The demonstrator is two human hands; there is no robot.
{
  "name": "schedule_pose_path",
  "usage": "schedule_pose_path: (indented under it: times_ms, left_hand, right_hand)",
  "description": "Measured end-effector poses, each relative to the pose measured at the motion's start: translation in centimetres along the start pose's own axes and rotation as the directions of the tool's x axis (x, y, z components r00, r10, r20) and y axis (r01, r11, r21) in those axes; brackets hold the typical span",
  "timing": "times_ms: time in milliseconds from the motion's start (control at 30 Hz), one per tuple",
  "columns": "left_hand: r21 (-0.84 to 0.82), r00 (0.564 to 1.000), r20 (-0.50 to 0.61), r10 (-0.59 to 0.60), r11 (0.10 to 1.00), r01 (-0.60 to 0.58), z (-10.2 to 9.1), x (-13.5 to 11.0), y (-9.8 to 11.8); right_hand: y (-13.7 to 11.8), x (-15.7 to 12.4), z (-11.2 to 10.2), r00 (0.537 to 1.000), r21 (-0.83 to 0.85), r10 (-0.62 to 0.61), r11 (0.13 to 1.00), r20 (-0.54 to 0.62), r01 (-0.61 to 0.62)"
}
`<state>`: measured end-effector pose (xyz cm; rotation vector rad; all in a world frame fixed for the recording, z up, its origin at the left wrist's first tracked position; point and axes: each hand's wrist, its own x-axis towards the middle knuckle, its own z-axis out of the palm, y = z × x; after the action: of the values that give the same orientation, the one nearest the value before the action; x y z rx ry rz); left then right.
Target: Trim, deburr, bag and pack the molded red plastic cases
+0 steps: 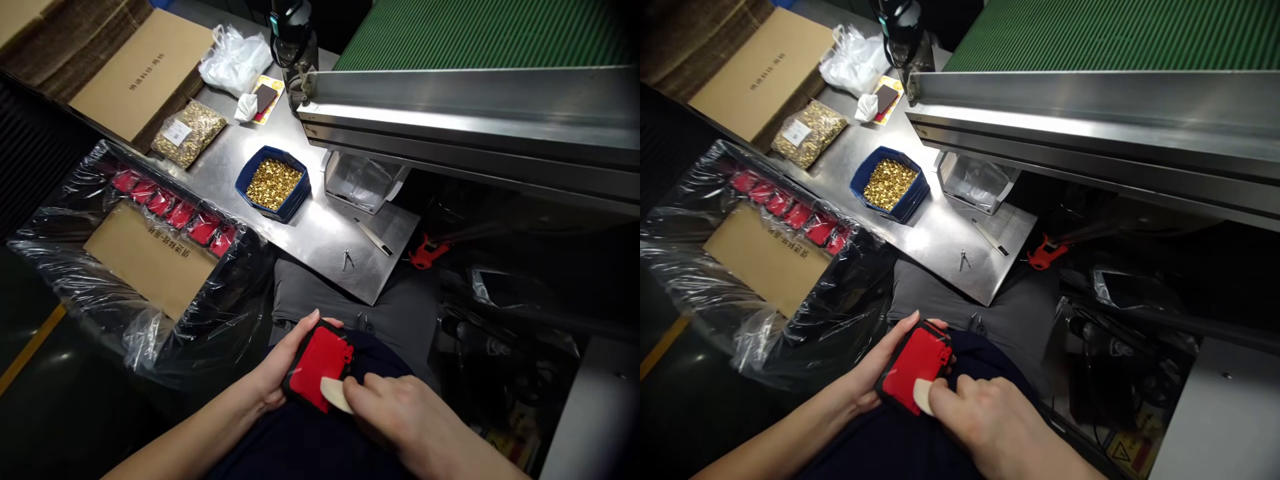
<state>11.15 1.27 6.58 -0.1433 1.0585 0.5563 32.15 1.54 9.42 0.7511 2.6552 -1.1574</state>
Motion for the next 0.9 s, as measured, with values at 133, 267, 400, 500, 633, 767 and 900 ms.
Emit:
schedule_pose_path:
  times_ms: [133,267,400,500,633,767,900]
  left_hand:
    - [-0.008,1.000,0.002,0.004,1.000,-0.004,-0.02,0.07,-0.17]
    - [-0.026,1.000,-0.011,0.017,1.000,-0.017,-0.06,0.03,-0.23]
    - [0.014,1.000,-0.011,0.001,1.000,-0.001,-0.01,0.09,-0.11]
    - [0.010,1.000,-0.004,0.005,1.000,-0.005,0.10,0.12,-0.04]
    - [0.030,1.000,-0.028,0.000,1.000,0.001,0.45,0.00,0.00]
    - [0.021,1.000,-0.005,0.006,1.000,-0.006,0.68,-0.05,0.08]
    - [0.029,1.000,-0.018,-0.013,0.999,0.013,0.79,0.09,0.16]
  right_hand:
    - [0.00,0.19,0.06,1.000,-0.004,-0.016,1.000,-0.014,0.016]
    - [-0.04,0.06,-0.09,1.000,0.025,0.020,0.999,0.021,-0.021]
    - [-0.15,-0.13,-0.37,0.999,-0.016,0.013,1.000,0.039,-0.012]
    - [-0.13,-0.38,-0.43,0.999,0.015,0.014,1.000,0.036,-0.014]
    - [-0.16,-0.53,-0.33,0.999,0.012,0.029,0.999,0.027,-0.029]
    - [-0.28,-0.62,-0.31,1.000,0.021,0.021,1.000,0.023,-0.021]
    - [-0.41,-0.73,-0.29,0.999,0.006,0.038,0.999,0.006,-0.038]
